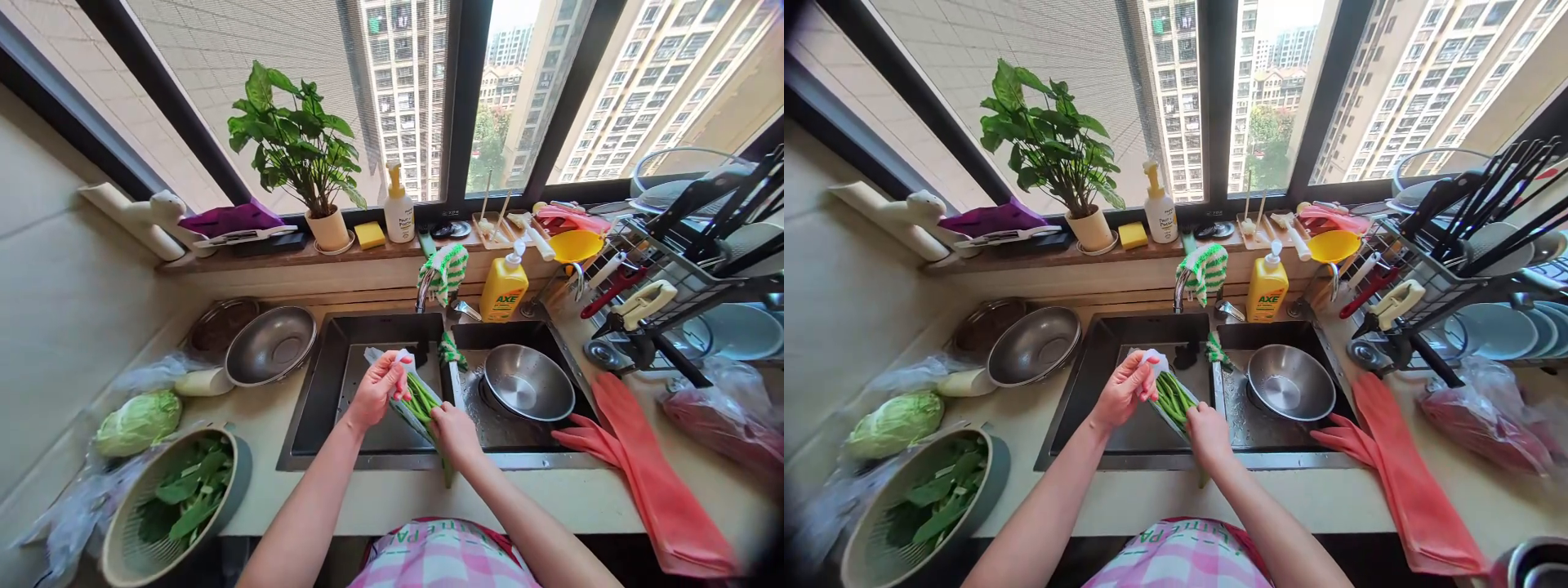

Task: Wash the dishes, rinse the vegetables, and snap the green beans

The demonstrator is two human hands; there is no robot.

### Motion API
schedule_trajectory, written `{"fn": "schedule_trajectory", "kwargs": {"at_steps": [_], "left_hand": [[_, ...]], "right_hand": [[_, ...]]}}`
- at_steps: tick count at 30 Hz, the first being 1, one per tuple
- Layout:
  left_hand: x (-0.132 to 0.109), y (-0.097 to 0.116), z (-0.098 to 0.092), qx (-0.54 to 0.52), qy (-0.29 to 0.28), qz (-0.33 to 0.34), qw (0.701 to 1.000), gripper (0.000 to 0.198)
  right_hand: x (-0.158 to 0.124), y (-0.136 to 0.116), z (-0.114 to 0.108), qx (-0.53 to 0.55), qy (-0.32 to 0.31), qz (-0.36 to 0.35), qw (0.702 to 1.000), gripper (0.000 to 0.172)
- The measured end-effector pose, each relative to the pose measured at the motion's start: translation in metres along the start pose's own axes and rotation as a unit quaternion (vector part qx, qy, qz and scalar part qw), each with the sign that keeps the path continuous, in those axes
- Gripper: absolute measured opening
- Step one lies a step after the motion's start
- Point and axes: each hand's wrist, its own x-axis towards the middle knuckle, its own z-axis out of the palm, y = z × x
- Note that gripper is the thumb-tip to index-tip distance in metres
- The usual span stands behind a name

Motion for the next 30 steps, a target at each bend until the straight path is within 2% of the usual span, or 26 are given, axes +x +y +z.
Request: {"fn": "schedule_trajectory", "kwargs": {"at_steps": [2, 4, 5, 7, 9, 11, 12, 13, 14, 16, 19, 21, 23, 27, 30], "left_hand": [[0.001, -0.012, -0.006, -0.031, 0.016, -0.016, 0.999, 0.021], [0.001, -0.036, -0.015, -0.013, 0.024, -0.047, 0.998, 0.023], [0.001, -0.052, -0.019, 0.025, 0.019, -0.067, 0.997, 0.024], [-0.001, -0.082, -0.026, 0.170, -0.016, -0.106, 0.980, 0.025], [-0.006, -0.101, -0.028, 0.374, -0.052, -0.113, 0.919, 0.022], [-0.014, -0.104, -0.023, 0.530, -0.063, -0.078, 0.842, 0.017], [-0.017, -0.100, -0.019, 0.560, -0.067, -0.055, 0.824, 0.019], [-0.020, -0.094, -0.013, 0.554, -0.078, -0.035, 0.828, 0.023], [-0.023, -0.087, -0.006, 0.519, -0.094, -0.024, 0.849, 0.024], [-0.026, -0.076, 0.007, 0.400, -0.113, -0.028, 0.909, 0.025], [-0.024, -0.071, 0.025, 0.227, -0.046, -0.082, 0.969, 0.023], [-0.020, -0.075, 0.035, 0.151, 0.007, -0.111, 0.982, 0.022], [-0.016, -0.077, 0.045, 0.136, 0.029, -0.117, 0.983, 0.020], [-0.004, -0.074, 0.073, 0.186, 0.012, -0.085, 0.979, 0.018], [0.008, -0.070, 0.098, 0.190, -0.009, -0.061, 0.980, 0.020]], "right_hand": [[-0.001, 0.006, 0.006, 0.078, 0.015, 0.033, 0.996, 0.012], [-0.003, 0.015, 0.012, 0.206, 0.035, 0.079, 0.975, 0.010], [-0.005, 0.020, 0.014, 0.292, 0.043, 0.102, 0.950, 0.010], [-0.010, 0.026, 0.019, 0.452, 0.049, 0.130, 0.881, 0.016], [-0.016, 0.028, 0.019, 0.553, 0.051, 0.133, 0.821, 0.025], [-0.023, 0.026, 0.015, 0.593, 0.055, 0.130, 0.793, 0.030], [-0.026, 0.024, 0.011, 0.601, 0.054, 0.127, 0.787, 0.032], [-0.029, 0.022, 0.005, 0.606, 0.050, 0.123, 0.784, 0.032], [-0.031, 0.019, -0.001, 0.611, 0.044, 0.117, 0.782, 0.033], [-0.033, 0.015, -0.015, 0.619, 0.036, 0.102, 0.778, 0.033], [-0.032, 0.013, -0.035, 0.622, 0.046, 0.087, 0.777, 0.033], [-0.030, 0.015, -0.047, 0.614, 0.052, 0.078, 0.784, 0.033], [-0.029, 0.021, -0.058, 0.594, 0.060, 0.069, 0.799, 0.035], [-0.030, 0.040, -0.080, 0.549, 0.083, 0.038, 0.831, 0.036], [-0.030, 0.057, -0.101, 0.539, 0.091, 0.024, 0.837, 0.035]]}}
